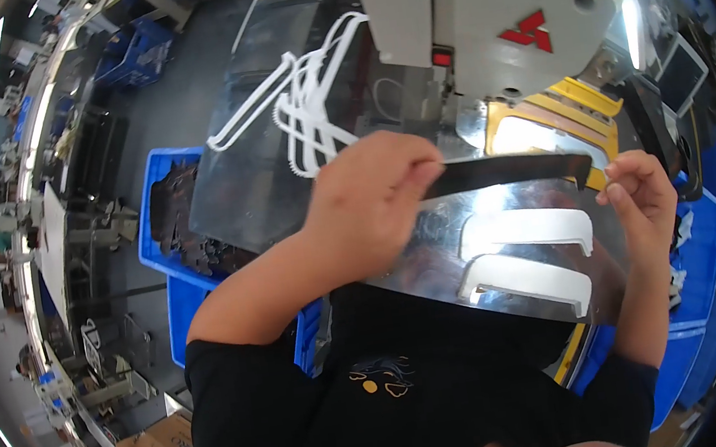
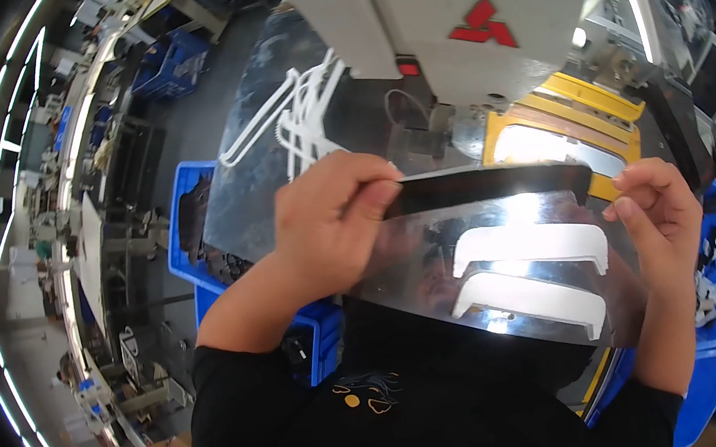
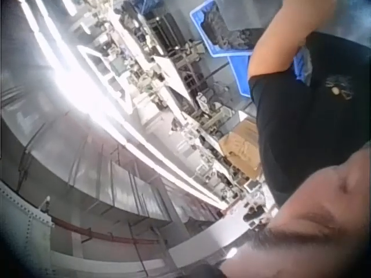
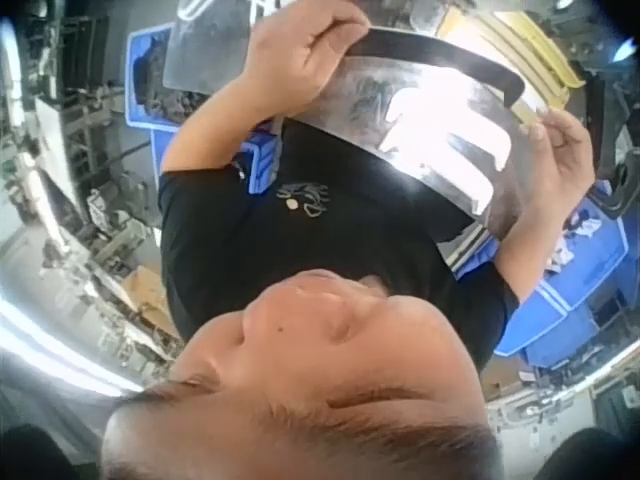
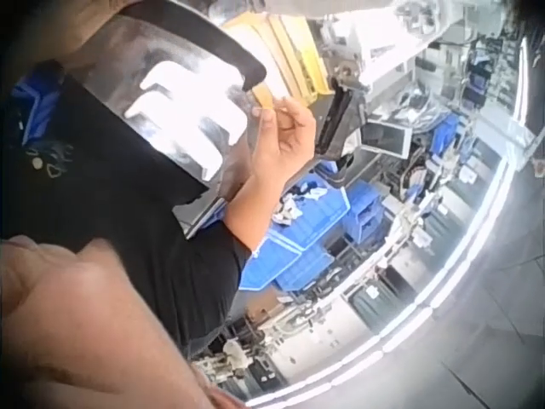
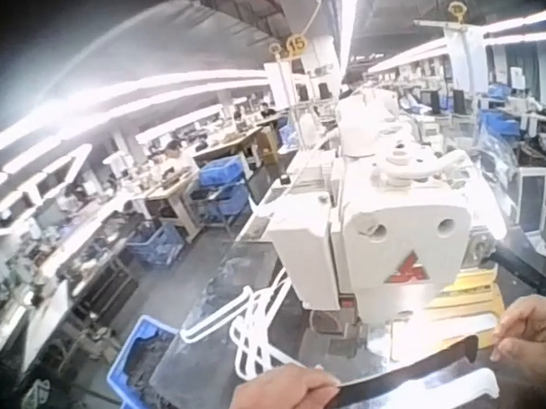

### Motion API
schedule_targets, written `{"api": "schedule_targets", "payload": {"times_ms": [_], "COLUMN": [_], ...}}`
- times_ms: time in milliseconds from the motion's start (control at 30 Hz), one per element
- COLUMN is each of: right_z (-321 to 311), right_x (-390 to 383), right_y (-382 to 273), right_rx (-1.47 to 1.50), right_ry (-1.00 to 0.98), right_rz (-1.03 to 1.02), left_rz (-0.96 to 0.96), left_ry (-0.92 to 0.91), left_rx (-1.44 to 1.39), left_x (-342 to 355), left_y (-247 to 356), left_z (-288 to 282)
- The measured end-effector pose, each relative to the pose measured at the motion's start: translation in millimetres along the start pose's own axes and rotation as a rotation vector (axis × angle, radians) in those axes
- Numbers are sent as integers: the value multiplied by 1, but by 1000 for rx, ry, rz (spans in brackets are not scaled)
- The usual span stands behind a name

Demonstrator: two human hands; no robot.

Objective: Aligning and sewing curved fabric components and toothed straps using an industrial sewing machine.

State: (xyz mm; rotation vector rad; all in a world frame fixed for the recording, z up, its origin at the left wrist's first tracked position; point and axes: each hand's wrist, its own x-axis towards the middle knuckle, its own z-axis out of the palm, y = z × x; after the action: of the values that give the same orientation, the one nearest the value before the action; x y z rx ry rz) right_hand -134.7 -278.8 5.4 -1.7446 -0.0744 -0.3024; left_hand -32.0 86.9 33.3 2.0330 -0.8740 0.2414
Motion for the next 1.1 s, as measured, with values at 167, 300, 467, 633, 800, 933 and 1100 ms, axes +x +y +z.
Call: {"api": "schedule_targets", "payload": {"times_ms": [167, 300, 467, 633, 800, 933, 1100], "right_z": [-4, -9, 1, 3, 5, 8, 5], "right_x": [7, 13, 14, 16, 15, 17, 20], "right_y": [13, 24, 22, 29, 35, 29, 28], "right_rx": [-65, -53, -7, -52, -107, -114, -199], "right_ry": [-13, -108, -124, -143, -131, -122, -146], "right_rz": [122, 141, 179, 191, 219, 239, 151], "left_rz": [-460, -704, -807, -771, -828, -726, -456], "left_ry": [545, 875, 814, 546, 251, 347, 614], "left_rx": [157, 136, 956, 291, 408, 524, 688], "left_x": [-74, -166, -238, -143, -78, -69, -33], "left_y": [-64, -136, -228, -221, -239, -241, -161], "left_z": [-99, -203, -231, -183, -159, -178, -207]}}
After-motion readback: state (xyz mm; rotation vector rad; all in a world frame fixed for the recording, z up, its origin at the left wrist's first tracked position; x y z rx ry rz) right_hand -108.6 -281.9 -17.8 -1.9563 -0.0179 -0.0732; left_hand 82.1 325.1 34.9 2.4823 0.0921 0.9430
